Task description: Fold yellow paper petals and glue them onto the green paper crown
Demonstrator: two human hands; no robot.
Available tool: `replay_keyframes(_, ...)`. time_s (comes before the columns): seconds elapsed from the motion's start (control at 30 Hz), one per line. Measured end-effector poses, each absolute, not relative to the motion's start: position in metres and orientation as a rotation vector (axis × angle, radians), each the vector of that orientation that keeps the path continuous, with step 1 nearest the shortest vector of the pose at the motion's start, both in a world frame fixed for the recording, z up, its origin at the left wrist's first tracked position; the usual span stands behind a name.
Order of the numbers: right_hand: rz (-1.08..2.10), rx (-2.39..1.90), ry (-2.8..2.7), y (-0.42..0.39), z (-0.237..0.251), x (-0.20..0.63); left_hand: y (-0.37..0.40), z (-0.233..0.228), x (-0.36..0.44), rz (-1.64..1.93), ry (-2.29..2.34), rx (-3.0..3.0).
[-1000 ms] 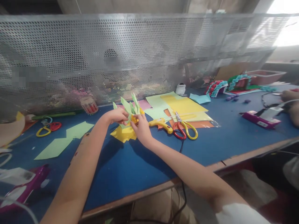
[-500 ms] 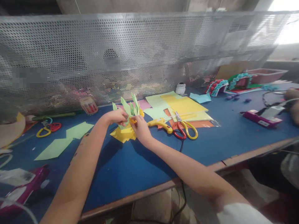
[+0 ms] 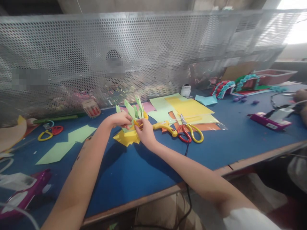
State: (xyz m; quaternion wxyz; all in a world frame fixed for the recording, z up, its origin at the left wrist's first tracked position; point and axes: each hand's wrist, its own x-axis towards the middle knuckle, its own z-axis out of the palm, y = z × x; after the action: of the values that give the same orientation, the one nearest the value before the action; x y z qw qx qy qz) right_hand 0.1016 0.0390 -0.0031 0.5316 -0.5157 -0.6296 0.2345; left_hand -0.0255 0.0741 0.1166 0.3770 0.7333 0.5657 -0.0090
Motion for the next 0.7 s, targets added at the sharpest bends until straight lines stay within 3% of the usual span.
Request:
replay_keyframes(0.4, 0.499, -1.263, -1.536, 0.04, -0.002, 0.105, 0.077, 0.113, -0.021, 0.024, 1.456, 1.897)
replay_keyframes(0.7, 0.211, -1.326, -1.85, 0.018, 0.003, 0.096, 0.085, 0.112, -0.034, -0.001, 1.505, 1.911)
